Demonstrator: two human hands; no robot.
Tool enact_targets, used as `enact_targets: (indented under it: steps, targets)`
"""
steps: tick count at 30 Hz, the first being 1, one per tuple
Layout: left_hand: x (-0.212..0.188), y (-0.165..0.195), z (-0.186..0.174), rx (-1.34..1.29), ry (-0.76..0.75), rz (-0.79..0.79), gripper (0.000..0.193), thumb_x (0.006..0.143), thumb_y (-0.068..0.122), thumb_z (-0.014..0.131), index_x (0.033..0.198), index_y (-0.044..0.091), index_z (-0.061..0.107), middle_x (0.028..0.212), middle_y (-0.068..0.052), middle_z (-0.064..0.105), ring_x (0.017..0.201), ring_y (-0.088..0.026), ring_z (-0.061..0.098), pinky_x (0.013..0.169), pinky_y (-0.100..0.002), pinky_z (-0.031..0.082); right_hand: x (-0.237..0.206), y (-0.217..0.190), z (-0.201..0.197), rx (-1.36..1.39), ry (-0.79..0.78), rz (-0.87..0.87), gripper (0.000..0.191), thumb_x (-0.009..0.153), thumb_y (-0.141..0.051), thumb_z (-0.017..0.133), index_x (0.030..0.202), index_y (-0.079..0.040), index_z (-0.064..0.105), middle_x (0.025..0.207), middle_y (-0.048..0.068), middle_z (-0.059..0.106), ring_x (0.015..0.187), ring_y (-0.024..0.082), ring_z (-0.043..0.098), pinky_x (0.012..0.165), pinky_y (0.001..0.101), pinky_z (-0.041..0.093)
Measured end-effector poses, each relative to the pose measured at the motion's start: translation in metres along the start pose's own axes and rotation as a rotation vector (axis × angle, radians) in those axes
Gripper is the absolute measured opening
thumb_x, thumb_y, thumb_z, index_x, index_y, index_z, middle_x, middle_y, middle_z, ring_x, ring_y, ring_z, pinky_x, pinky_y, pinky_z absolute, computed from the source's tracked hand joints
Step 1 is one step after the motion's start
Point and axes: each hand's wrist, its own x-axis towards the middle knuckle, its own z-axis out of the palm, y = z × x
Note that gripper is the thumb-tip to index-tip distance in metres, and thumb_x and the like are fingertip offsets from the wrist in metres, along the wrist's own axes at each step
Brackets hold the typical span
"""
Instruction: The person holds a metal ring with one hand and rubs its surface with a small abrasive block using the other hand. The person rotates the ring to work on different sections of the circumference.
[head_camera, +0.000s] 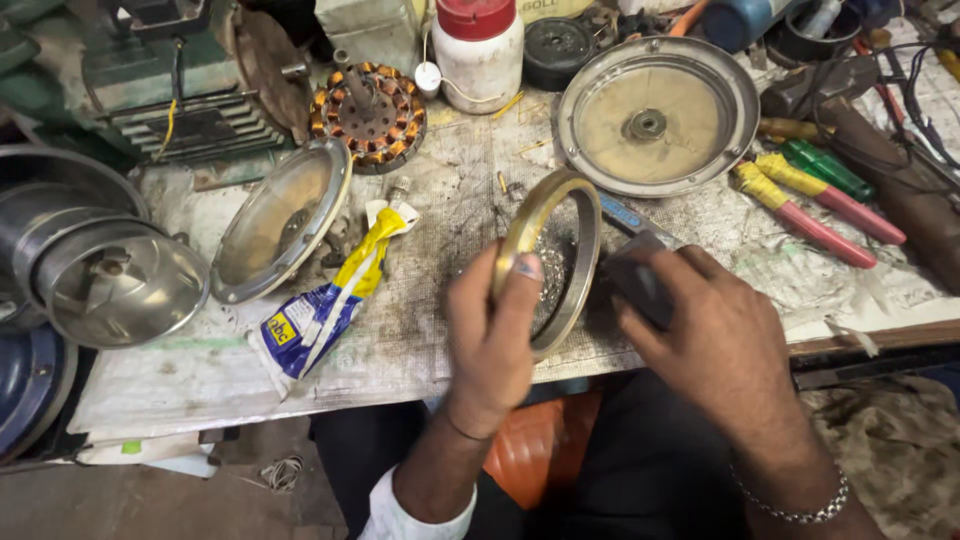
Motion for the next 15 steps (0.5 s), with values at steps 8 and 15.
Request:
enact_targets:
  steps: [8,15]
  targets:
    - [0.019,0.009,-0.029,-0.105,-0.031,-0.215,0.027,0.106,0.021,0.047,0.098,0.004,0.067,0.063,0.007,0.039,0.055,-0.004,0.033,0.049,-0.024,0.026,0.009,0.009,0.005,0.093,0.017,-0.249,0.038,0.079,-0.028,0.079,0.115,-0.017,0.076,0.092,0.009,0.069,0.075,0.029,0.066,0.069,0.0416,0.055]
    - [0.023,0.003,-0.029,-0.208,-0.044,-0.199,0.026,0.097,0.012,0.036,0.105,0.002,0.059,0.064,0.004,0.041,0.055,-0.005,0.033,0.047,-0.024,0.028,0.012,0.025,0.021,0.047,-0.009,-0.458,0.039,0.072,-0.032,0.079,0.107,-0.016,0.078,0.098,0.011,0.066,0.087,0.028,0.065,0.076,0.0429,0.053]
